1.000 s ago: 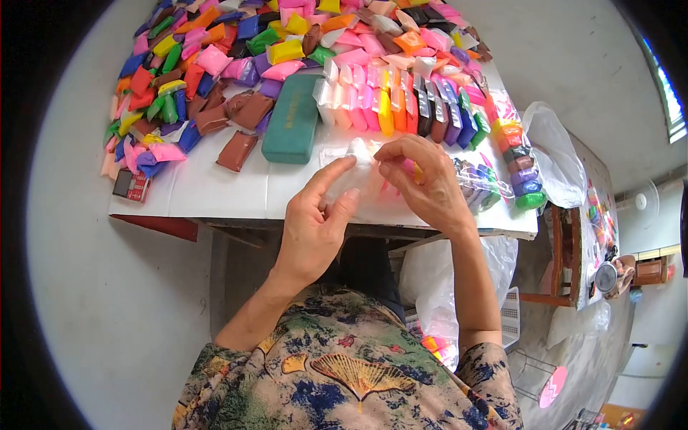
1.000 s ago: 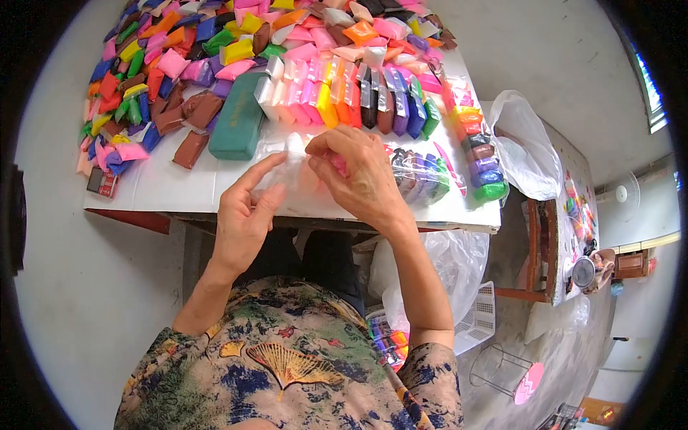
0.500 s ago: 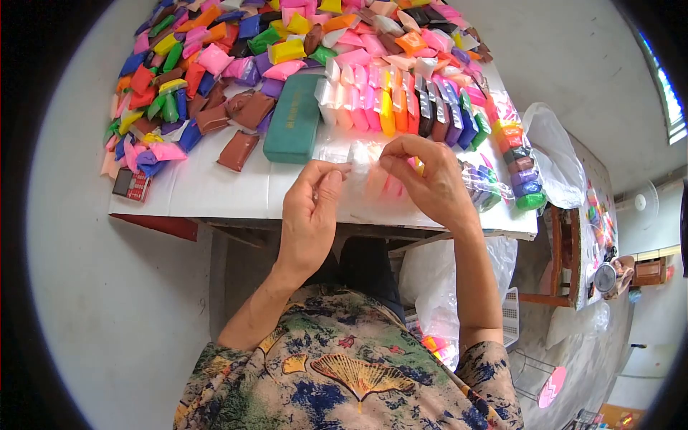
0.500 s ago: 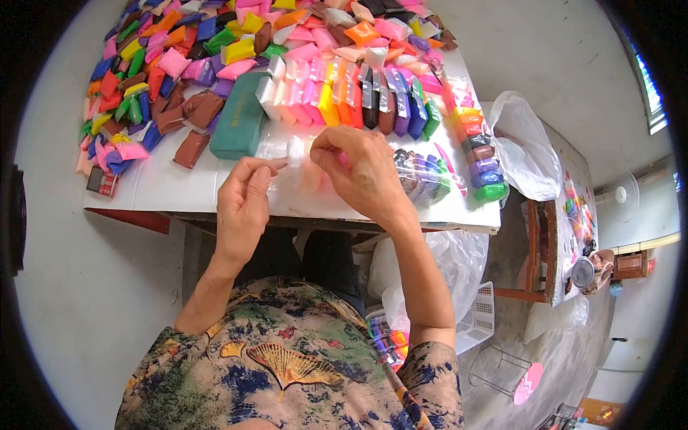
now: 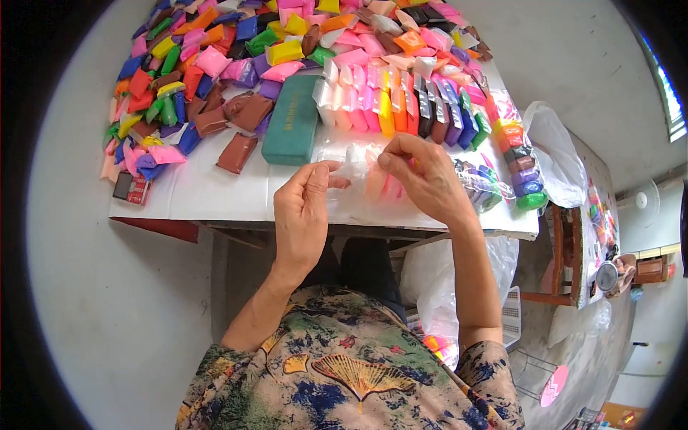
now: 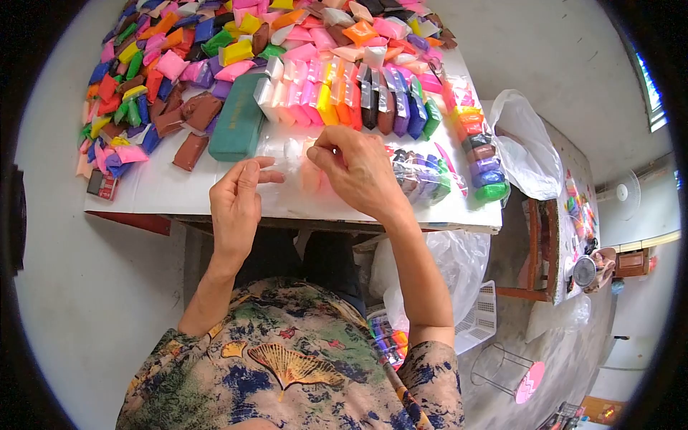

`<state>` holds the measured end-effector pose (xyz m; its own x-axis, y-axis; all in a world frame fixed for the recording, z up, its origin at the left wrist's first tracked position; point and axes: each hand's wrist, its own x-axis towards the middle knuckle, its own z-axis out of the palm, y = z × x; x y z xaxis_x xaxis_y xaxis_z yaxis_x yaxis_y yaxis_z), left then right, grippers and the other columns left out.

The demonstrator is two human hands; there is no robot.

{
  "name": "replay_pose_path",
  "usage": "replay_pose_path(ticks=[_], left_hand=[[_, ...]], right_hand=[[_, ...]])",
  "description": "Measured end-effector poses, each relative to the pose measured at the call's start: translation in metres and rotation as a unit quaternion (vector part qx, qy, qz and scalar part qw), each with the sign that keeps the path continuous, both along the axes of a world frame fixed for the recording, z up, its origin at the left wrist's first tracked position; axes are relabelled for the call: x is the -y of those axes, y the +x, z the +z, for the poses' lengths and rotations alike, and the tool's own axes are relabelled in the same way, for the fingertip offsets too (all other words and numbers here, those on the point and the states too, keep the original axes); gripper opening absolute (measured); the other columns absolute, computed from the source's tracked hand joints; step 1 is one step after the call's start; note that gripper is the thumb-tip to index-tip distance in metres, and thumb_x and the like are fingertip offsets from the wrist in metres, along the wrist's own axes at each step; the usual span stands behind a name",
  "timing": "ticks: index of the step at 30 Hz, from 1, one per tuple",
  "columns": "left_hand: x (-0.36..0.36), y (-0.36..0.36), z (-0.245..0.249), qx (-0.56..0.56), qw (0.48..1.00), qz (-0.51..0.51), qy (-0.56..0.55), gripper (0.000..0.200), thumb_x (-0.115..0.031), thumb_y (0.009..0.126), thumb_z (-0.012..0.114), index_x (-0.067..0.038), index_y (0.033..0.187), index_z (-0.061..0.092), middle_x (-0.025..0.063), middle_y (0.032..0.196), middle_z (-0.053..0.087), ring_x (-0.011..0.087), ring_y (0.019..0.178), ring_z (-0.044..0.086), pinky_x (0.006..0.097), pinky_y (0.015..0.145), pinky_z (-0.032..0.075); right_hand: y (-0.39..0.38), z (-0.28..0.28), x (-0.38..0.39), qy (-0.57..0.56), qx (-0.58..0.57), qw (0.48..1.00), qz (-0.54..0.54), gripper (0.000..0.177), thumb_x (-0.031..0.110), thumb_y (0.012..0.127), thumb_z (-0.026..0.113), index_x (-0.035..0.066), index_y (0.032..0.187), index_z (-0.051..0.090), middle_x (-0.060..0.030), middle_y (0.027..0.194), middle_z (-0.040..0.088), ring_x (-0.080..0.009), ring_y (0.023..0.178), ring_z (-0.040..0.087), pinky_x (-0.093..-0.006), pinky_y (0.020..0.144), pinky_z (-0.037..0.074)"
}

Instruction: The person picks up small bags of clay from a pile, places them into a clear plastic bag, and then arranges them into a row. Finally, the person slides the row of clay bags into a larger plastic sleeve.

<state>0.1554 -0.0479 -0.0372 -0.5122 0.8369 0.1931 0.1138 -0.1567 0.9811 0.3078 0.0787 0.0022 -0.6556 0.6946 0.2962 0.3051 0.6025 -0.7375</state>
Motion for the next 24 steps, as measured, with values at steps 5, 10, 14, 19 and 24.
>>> replay_pose_path(ticks=[5,10,14,19,24], left_hand=[[-0.001,-0.001,0.002,0.015,1.000,-0.001,-0.025,0.037,-0.027,0.108,0.044,0.003,0.111,0.066,0.0103,0.082,0.073,-0.0028,0.044,0.031,0.0178,0.040,0.023],[-0.004,-0.004,-0.003,0.041,0.998,0.000,-0.048,0.041,-0.031,0.108,0.043,0.004,0.106,0.064,0.0151,0.079,0.072,-0.0006,0.039,0.031,0.0185,0.037,0.022],[-0.007,-0.007,-0.003,0.058,0.997,-0.007,-0.058,0.042,-0.032,0.108,0.042,0.005,0.102,0.061,0.0190,0.078,0.072,0.0008,0.036,0.032,0.0191,0.035,0.022],[-0.007,-0.009,0.002,0.075,0.994,-0.025,-0.077,0.039,-0.030,0.107,0.042,0.004,0.100,0.061,0.0212,0.080,0.072,0.0018,0.035,0.033,0.0192,0.034,0.023],[-0.006,-0.010,0.003,0.076,0.994,-0.017,-0.079,0.034,-0.023,0.106,0.041,0.005,0.118,0.056,0.0203,0.081,0.073,0.0029,0.036,0.034,0.0195,0.035,0.026]], right_hand=[[-0.002,0.003,-0.001,-0.036,0.028,0.999,-0.025,0.026,0.024,0.088,0.069,-0.003,0.086,0.068,-0.0160,0.076,0.068,-0.0300,0.067,0.064,-0.0414,0.066,0.048],[-0.004,0.005,-0.002,-0.059,0.053,0.996,-0.044,0.030,0.027,0.086,0.071,-0.003,0.086,0.068,-0.0164,0.073,0.068,-0.0286,0.066,0.065,-0.0406,0.065,0.048],[-0.004,0.006,0.000,-0.054,0.065,0.995,-0.058,0.031,0.027,0.084,0.073,-0.004,0.084,0.067,-0.0170,0.078,0.066,-0.0298,0.071,0.064,-0.0414,0.068,0.048],[-0.003,-0.003,-0.001,-0.011,0.058,0.996,-0.072,0.030,0.026,0.080,0.074,-0.003,0.081,0.066,-0.0186,0.089,0.062,-0.0331,0.084,0.063,-0.0430,0.077,0.048],[-0.004,-0.006,-0.001,-0.009,0.048,0.995,-0.081,0.027,0.023,0.077,0.073,-0.001,0.083,0.063,-0.0196,0.091,0.063,-0.0368,0.088,0.063,-0.0449,0.079,0.048]])
